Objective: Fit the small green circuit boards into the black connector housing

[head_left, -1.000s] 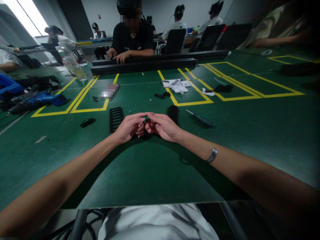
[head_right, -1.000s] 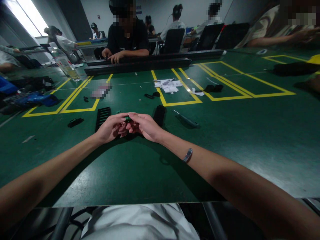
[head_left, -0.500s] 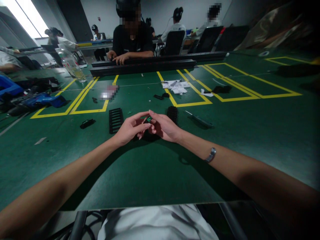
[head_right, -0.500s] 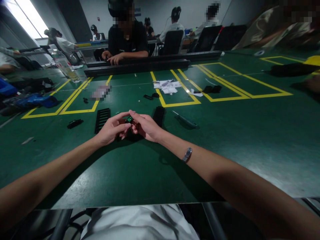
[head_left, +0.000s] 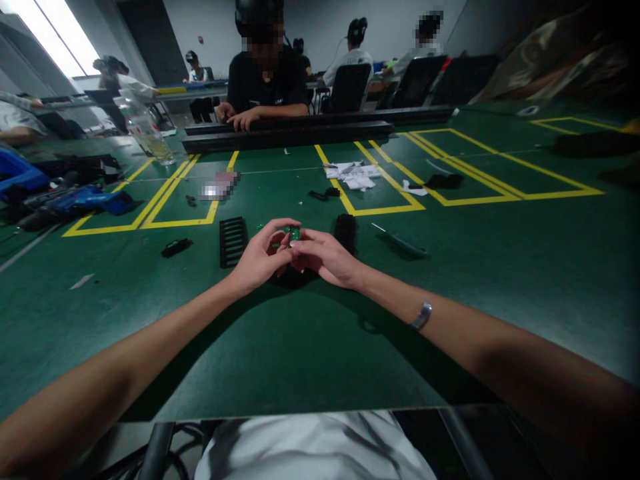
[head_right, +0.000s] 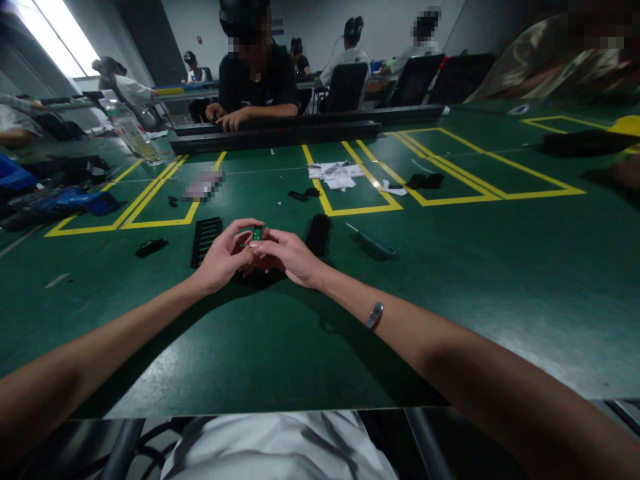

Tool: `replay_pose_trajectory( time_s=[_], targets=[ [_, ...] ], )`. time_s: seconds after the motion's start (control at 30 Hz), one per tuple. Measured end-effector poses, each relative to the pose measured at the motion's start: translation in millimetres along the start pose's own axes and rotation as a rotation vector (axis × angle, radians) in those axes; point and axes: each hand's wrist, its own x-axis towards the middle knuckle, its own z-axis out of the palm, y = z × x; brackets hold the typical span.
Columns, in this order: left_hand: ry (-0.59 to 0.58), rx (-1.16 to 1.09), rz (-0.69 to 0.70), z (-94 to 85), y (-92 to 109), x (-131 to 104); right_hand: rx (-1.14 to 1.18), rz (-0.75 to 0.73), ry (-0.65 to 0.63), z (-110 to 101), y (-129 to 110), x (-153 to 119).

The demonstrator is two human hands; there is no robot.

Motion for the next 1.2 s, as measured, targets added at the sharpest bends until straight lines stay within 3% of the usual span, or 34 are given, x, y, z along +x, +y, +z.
replay_pose_trajectory(
  time_s=[0.17,0.53,0.67,0.87,1.2],
  targets=[
    [0.022,0.074,0.054,0.7,0.4,-0.2,-0.027,-0.05,-0.049,-1.1,2.8,0.9],
    [0.014,0.146,0.106,3.3,-1.4,-2.5,0.025,-0.002,-0.042,-1.5,2.3,1.3],
    [0.013,0.134,0.083,0.9,-1.1,-2.2,0.007,-0.015,-0.04,-0.2,1.9,1.1],
    [-0.096,0.028,-0.012,-2.5,2.1,-3.4,-0.004,-0.029,-0.018,1.3,2.0,1.9],
    [-0.027,0.153,0.074,3.9,4.4,-5.8,-0.044,-0.021,-0.042,-1.3,3.5,1.3]
  ],
)
